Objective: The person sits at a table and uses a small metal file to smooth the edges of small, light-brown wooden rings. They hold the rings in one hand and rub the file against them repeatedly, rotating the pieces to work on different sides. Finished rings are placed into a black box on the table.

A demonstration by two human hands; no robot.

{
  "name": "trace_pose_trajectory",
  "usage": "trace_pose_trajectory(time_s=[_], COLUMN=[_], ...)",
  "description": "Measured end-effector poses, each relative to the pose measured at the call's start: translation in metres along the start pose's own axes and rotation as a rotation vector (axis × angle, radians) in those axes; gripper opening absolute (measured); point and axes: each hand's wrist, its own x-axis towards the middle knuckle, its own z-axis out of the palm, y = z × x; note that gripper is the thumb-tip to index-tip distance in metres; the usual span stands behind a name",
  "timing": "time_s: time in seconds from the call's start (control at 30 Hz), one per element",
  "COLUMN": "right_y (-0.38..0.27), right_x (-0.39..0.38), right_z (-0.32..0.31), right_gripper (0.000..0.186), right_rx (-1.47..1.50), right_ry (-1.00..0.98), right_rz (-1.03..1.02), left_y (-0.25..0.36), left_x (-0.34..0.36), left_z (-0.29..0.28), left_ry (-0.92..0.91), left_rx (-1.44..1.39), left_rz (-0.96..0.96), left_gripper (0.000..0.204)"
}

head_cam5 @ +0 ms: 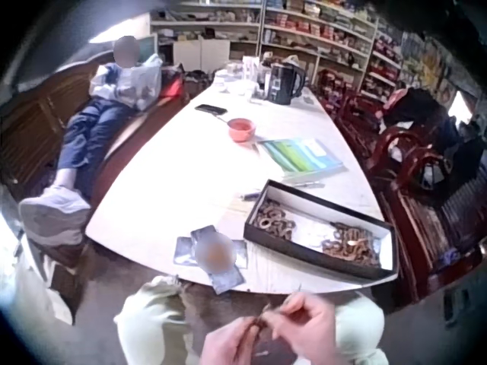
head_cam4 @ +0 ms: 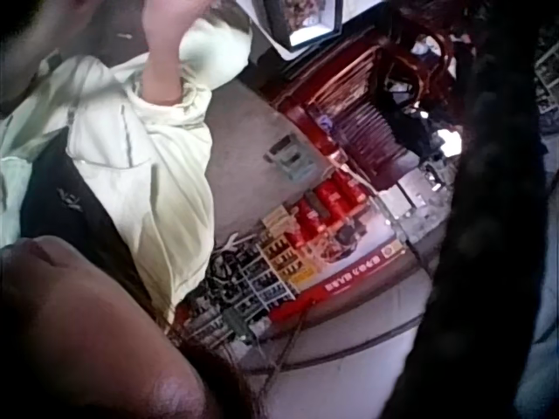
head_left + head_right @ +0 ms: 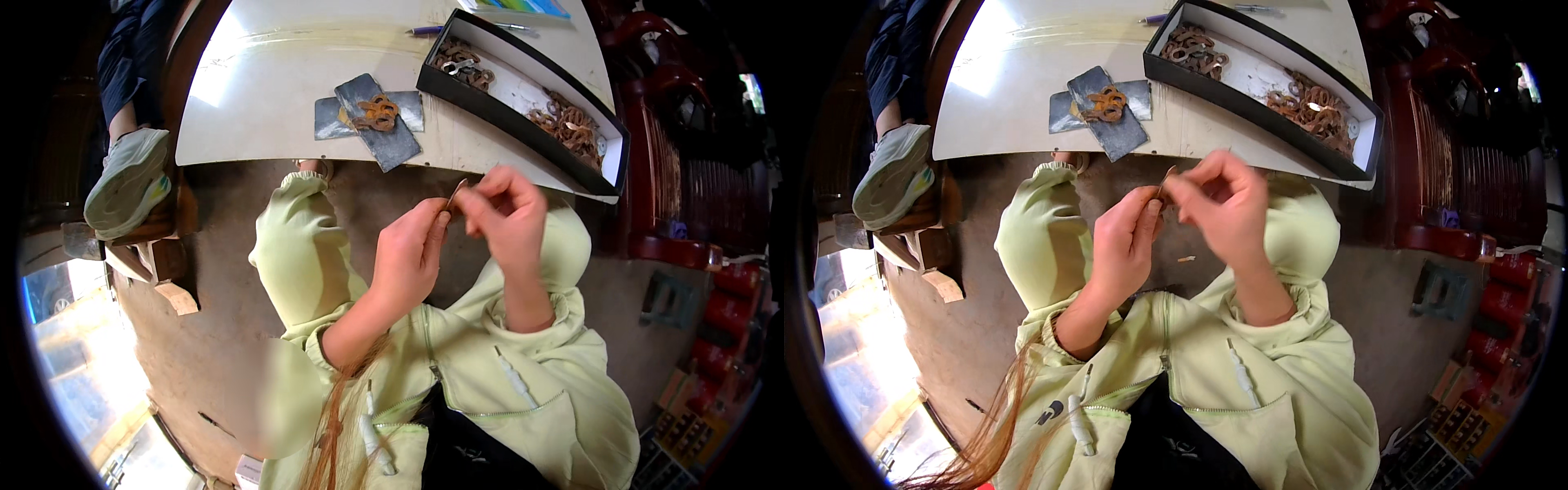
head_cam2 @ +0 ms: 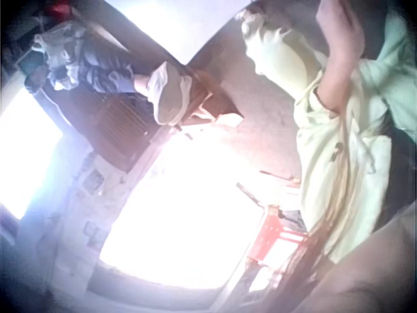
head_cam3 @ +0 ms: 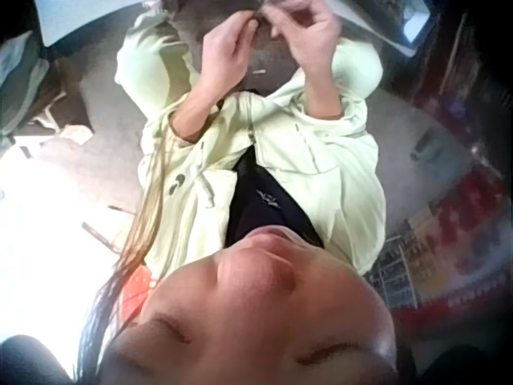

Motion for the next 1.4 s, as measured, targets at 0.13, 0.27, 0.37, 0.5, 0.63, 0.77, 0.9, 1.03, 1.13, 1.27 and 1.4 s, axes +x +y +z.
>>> trace_pose_trajectory(time_s=[0.13, 0.27, 0.37, 0.5, 0.63, 0.77, 0.9, 1.03, 1.13, 1.27, 1.4], right_y=[0.007, 0.006, 0.011, 0.002, 0.010, 0.003, 0.010, 0.004, 0.010, 0.005, 0.008], right_x=[-0.005, -0.001, -0.005, 0.002, -0.009, 0.003, -0.007, 0.003, -0.008, -0.001, -0.009], right_z=[0.002, 0.001, 0.002, 0.000, 0.005, 0.000, 0.001, -0.001, 0.006, 0.002, 0.004], right_gripper=[0.017, 0.017, 0.017, 0.015, 0.014, 0.015, 0.015, 0.016, 0.017, 0.017, 0.017], right_rx=[0.044, 0.054, 0.014, 0.005, 0.051, 0.055, 0.025, 0.011, 0.008, -0.016, -0.076], right_ry=[-0.057, -0.017, -0.059, 0.011, -0.067, -0.019, -0.089, -0.008, -0.063, 0.030, -0.056], right_rz=[0.027, -0.001, 0.065, -0.012, 0.046, -0.001, 0.048, -0.003, 0.033, -0.037, 0.005], left_y=[0.001, 0.000, 0.001, 0.004, 0.004, 0.001, 0.002, 0.004, 0.001, -0.006, -0.007], left_x=[0.001, -0.002, 0.000, 0.002, 0.000, -0.002, 0.000, 0.000, -0.002, -0.004, -0.003], left_z=[-0.001, -0.002, -0.001, -0.001, -0.002, -0.004, -0.002, -0.001, -0.003, 0.000, -0.002], left_ry=[0.001, -0.026, -0.001, -0.022, 0.017, 0.005, -0.003, -0.022, 0.008, 0.034, 0.034], left_rx=[-0.009, -0.006, -0.009, -0.006, -0.006, 0.018, -0.020, -0.003, -0.012, -0.024, -0.019], left_rz=[-0.008, -0.015, -0.024, -0.016, -0.019, -0.006, -0.064, -0.034, -0.026, 0.022, 0.021], left_gripper=[0.008, 0.008, 0.008, 0.008, 0.008, 0.008, 0.008, 0.008, 0.008, 0.010, 0.009])
